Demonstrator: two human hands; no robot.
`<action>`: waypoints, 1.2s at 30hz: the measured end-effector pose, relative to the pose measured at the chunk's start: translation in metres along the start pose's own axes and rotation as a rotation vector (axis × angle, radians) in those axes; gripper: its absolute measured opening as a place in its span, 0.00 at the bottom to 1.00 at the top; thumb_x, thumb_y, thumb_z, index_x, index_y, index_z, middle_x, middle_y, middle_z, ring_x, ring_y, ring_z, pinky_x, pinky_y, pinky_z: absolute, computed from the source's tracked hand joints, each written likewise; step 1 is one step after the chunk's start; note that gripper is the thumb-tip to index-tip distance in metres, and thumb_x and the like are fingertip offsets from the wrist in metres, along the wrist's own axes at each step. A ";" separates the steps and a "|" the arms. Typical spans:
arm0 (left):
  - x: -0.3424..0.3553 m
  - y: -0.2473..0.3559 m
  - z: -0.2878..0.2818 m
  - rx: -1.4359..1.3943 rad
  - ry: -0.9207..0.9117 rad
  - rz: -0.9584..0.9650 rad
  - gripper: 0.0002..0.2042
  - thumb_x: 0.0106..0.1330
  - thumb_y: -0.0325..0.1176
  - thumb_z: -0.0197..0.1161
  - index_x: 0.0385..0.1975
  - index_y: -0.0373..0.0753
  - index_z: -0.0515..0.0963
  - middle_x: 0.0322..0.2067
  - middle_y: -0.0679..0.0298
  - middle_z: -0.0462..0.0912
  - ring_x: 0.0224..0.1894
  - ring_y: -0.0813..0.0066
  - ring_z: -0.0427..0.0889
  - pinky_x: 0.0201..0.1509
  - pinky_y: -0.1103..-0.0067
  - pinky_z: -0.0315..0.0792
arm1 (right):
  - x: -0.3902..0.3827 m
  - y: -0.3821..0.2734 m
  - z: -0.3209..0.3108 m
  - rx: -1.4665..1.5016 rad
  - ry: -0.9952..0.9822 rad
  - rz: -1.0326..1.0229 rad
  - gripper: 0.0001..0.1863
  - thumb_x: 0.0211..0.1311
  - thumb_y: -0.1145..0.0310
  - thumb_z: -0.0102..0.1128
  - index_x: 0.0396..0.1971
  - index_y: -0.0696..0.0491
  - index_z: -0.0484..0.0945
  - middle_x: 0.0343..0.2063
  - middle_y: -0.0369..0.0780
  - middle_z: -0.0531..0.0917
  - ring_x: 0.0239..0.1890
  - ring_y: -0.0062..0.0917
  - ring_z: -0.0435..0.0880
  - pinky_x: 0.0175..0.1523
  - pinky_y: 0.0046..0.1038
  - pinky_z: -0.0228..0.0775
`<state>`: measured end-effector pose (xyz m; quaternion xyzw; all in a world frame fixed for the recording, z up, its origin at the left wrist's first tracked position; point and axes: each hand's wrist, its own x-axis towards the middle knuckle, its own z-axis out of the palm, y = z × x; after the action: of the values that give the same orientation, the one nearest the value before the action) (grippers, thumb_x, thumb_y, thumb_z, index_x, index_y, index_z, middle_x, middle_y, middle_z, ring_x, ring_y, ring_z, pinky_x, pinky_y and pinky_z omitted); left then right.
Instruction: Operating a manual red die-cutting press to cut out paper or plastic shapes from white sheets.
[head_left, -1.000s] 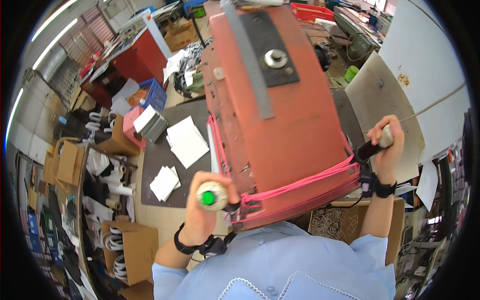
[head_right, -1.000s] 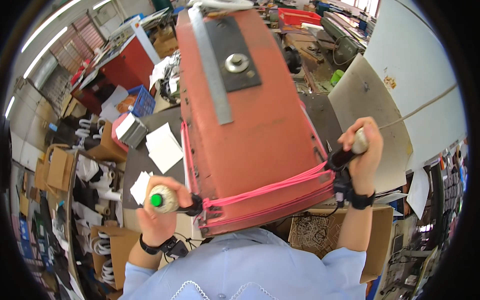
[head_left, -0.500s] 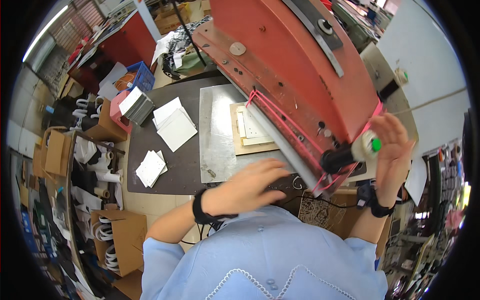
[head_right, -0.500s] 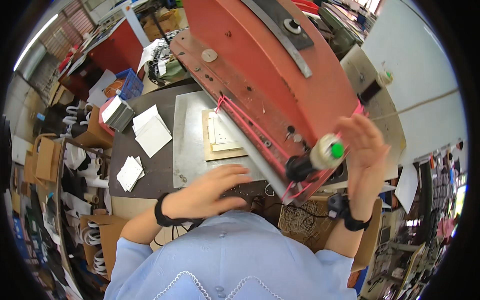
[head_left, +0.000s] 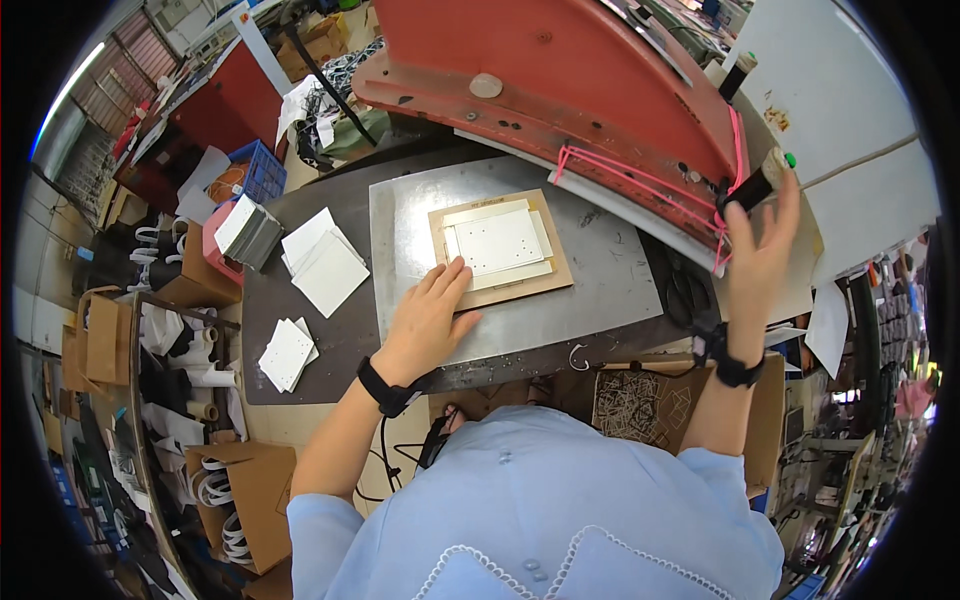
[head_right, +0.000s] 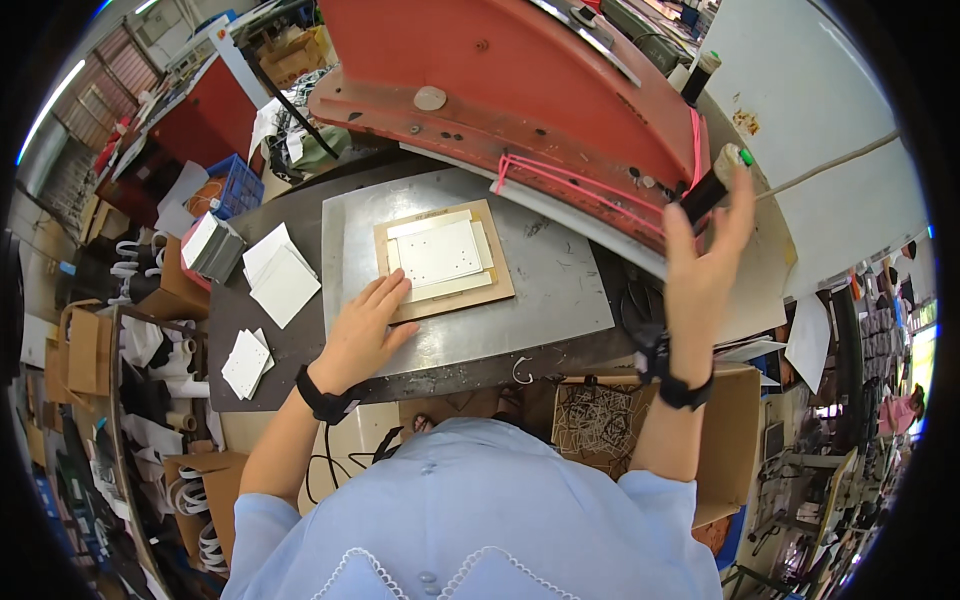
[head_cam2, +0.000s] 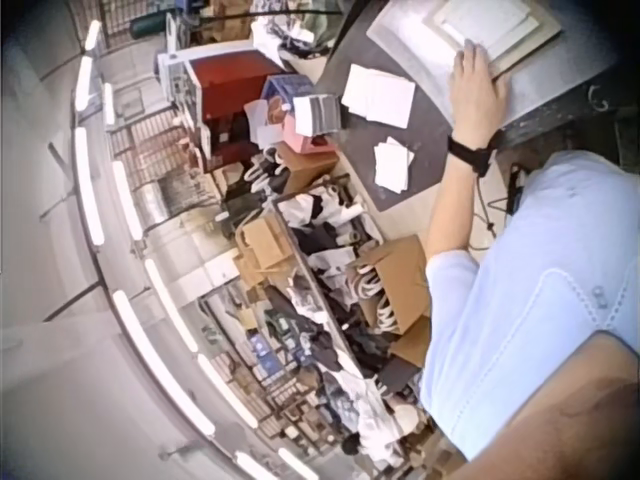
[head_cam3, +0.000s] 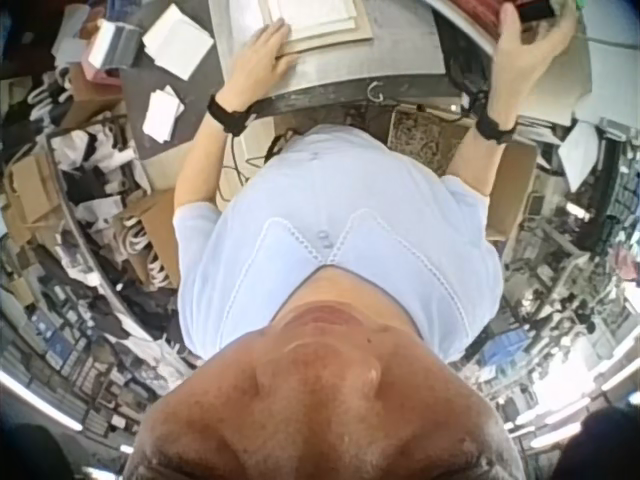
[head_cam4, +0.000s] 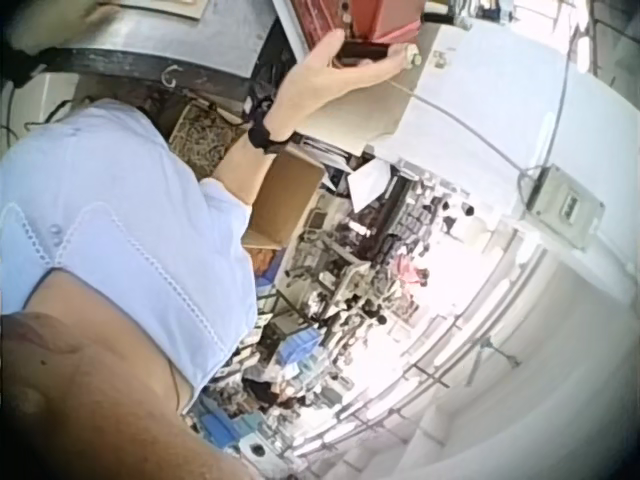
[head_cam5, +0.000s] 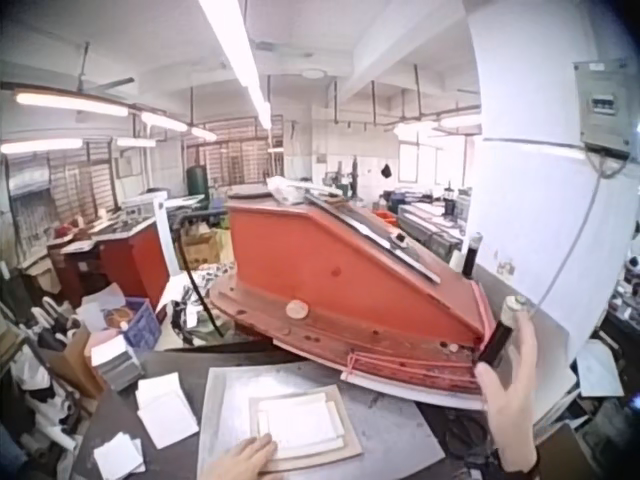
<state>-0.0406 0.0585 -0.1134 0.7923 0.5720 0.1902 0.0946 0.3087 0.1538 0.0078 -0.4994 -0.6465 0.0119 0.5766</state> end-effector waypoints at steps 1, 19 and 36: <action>0.000 0.000 0.001 0.011 0.009 0.003 0.29 0.63 0.40 0.65 0.61 0.31 0.67 0.64 0.48 0.67 0.65 0.48 0.66 0.65 0.64 0.65 | -0.011 -0.013 0.009 0.057 -0.088 0.027 0.30 0.61 0.72 0.61 0.64 0.55 0.66 0.64 0.43 0.68 0.64 0.32 0.68 0.68 0.35 0.58; -0.004 0.003 0.004 -0.003 0.060 0.011 0.34 0.58 0.40 0.69 0.62 0.30 0.66 0.64 0.47 0.67 0.65 0.48 0.66 0.66 0.66 0.65 | -0.091 -0.016 0.153 0.310 -0.830 0.350 0.17 0.60 0.59 0.63 0.32 0.60 0.77 0.30 0.46 0.81 0.33 0.32 0.81 0.40 0.32 0.71; -0.060 0.040 -0.046 -1.336 0.161 -0.394 0.14 0.68 0.26 0.62 0.51 0.31 0.75 0.43 0.62 0.83 0.44 0.81 0.80 0.48 0.82 0.75 | -0.133 -0.048 0.048 0.958 -0.975 0.908 0.12 0.64 0.74 0.61 0.46 0.61 0.80 0.32 0.41 0.86 0.30 0.18 0.84 0.34 0.18 0.76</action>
<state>-0.0411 -0.0145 -0.0681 0.4294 0.4710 0.5385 0.5511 0.2206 0.0690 -0.0777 -0.3510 -0.4842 0.7346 0.3205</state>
